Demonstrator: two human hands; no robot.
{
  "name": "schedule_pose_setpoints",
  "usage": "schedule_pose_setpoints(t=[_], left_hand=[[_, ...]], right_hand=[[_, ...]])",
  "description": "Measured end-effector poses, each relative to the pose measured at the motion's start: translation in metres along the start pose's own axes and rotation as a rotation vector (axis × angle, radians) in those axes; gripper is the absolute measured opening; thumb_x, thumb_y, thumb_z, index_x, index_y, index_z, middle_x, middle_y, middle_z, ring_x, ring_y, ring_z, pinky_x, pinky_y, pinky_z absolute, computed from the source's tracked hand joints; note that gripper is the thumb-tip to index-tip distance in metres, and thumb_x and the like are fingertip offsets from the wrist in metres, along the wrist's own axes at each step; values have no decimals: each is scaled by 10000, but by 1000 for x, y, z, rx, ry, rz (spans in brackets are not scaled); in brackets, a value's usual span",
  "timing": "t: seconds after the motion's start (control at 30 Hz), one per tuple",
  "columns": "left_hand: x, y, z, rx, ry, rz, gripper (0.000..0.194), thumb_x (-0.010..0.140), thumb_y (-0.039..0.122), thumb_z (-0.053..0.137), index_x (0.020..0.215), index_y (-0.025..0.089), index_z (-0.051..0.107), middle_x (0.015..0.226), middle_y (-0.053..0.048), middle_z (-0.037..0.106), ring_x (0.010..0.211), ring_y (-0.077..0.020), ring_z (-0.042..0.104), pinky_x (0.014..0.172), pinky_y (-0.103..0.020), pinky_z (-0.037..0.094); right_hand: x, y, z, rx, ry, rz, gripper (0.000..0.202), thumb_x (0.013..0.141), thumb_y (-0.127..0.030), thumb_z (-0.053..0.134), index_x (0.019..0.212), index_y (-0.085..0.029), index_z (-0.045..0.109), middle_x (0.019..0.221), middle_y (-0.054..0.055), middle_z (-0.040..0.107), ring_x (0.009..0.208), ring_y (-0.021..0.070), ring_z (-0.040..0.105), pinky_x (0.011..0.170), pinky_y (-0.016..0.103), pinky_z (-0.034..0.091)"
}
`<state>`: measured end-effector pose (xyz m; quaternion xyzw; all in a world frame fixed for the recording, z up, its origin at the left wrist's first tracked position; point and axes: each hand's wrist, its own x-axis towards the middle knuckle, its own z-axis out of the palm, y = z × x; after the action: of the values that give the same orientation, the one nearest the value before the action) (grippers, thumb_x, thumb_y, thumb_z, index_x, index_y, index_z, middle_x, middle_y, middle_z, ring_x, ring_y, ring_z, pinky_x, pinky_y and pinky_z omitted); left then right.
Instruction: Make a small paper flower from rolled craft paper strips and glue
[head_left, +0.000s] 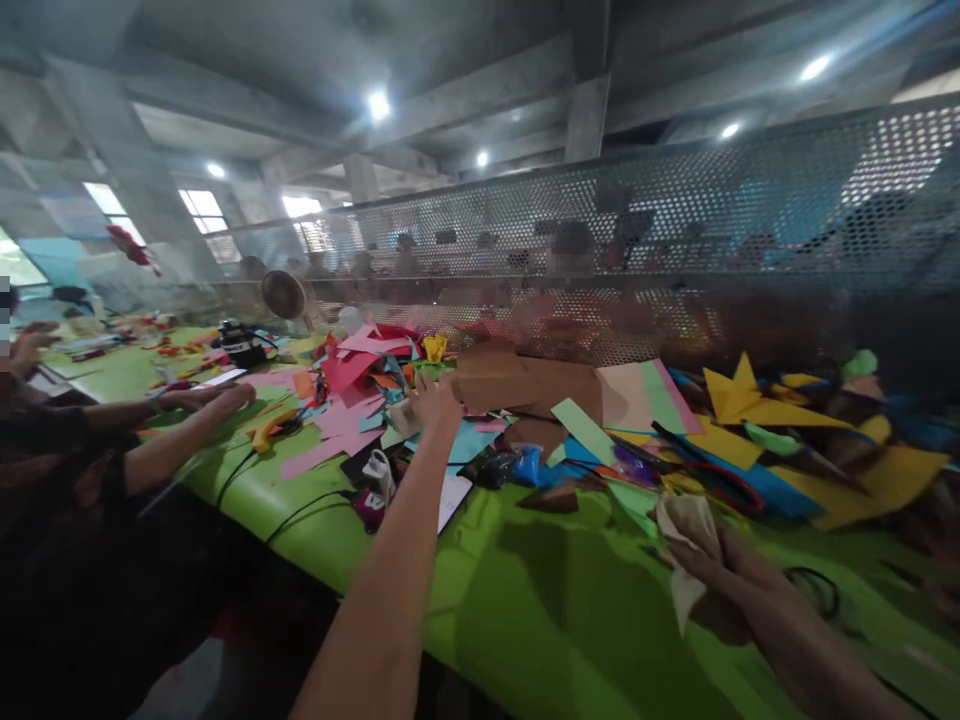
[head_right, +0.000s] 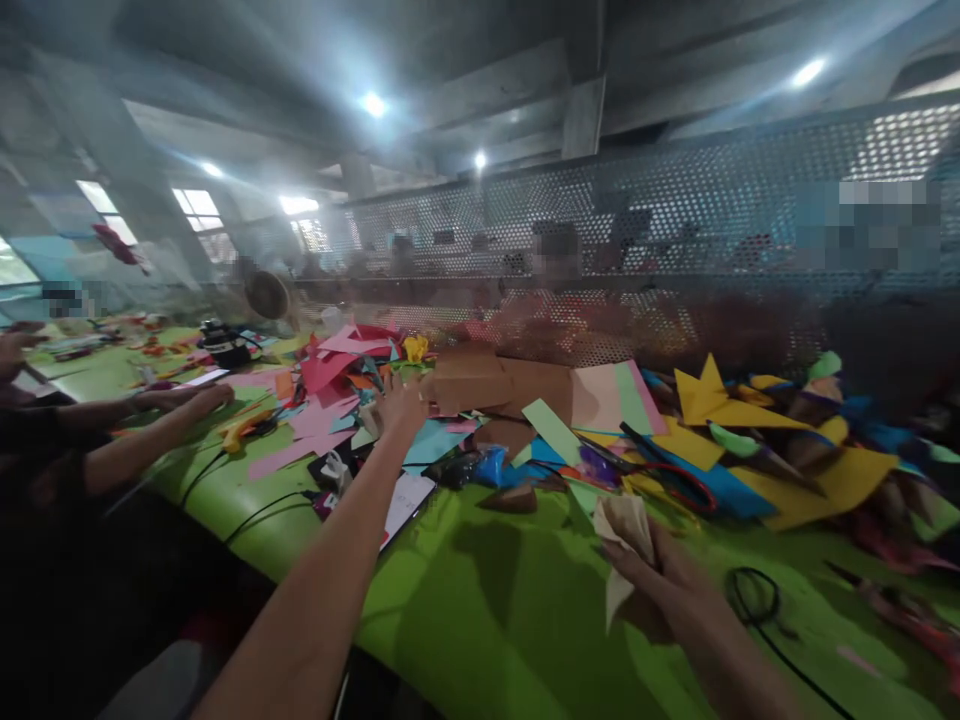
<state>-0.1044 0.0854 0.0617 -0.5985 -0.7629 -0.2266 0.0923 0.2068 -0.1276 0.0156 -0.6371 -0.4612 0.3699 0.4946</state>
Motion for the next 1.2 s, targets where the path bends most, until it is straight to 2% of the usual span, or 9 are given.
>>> schedule_pose_setpoints(t=[0.07,0.17,0.33,0.43,0.6,0.83,1.0,1.1,1.2], left_hand=[[-17,20,-10,-61,32,56,560,915,286,527,1461,232,415,1565,-120,396,1481,-288,267,1195,-510,200],[-68,51,-21,-467,32,244,527,898,322,575,1409,242,477,1450,-98,540,1392,-279,415,1177,-473,275],[-172,77,-15,-1194,-673,360,546,854,444,655,1336,217,535,1289,-118,654,1199,-276,597,998,-408,487],[-201,84,-6,-1382,-904,223,590,786,434,729,1281,161,562,1212,-138,680,1117,-285,631,915,-386,524],[-200,86,-6,-1476,-872,97,346,740,406,734,951,139,673,905,-57,728,867,-217,653,791,-305,513],[-203,67,-15,-1464,-917,-5,316,784,451,639,800,138,673,736,-23,685,713,-179,603,690,-281,460],[-212,49,-14,-1411,-875,63,231,802,318,586,923,148,687,895,-56,729,836,-219,653,752,-300,488],[-216,35,-19,-1071,-748,169,308,817,245,568,1108,195,659,916,-43,730,827,-227,665,741,-309,487],[-221,20,-27,-658,-620,276,587,813,230,622,1385,247,490,935,-48,726,894,-273,659,823,-382,484]], right_hand=[[-3,-6,2,89,-57,70,698,700,-619,737,1276,-237,635,1270,103,701,1105,340,679,886,400,581],[-3,-8,1,145,-81,20,666,721,-629,721,1266,-256,634,1350,94,649,1239,341,592,980,423,529],[-4,-5,8,227,-92,-33,645,808,-675,609,1310,-270,588,1269,78,682,1188,317,619,992,451,512],[-6,-9,16,319,-133,-13,591,836,-632,605,1317,-291,568,1221,74,698,1158,305,638,968,449,528],[-8,-12,19,340,-171,-79,477,784,-487,721,1203,-280,630,1202,70,701,1122,296,649,978,427,514],[-3,-4,11,252,-99,-60,441,658,-460,839,975,-220,650,983,67,729,938,273,676,860,412,539],[3,7,12,141,-99,-89,519,626,-491,835,1005,-211,616,927,69,700,889,264,668,808,413,548],[1,16,15,20,-134,-136,487,676,-450,784,1056,-203,604,836,31,654,807,227,654,740,366,548],[-5,23,15,-267,-186,-238,490,778,-370,684,1227,-207,577,916,38,661,723,198,638,686,353,536]])
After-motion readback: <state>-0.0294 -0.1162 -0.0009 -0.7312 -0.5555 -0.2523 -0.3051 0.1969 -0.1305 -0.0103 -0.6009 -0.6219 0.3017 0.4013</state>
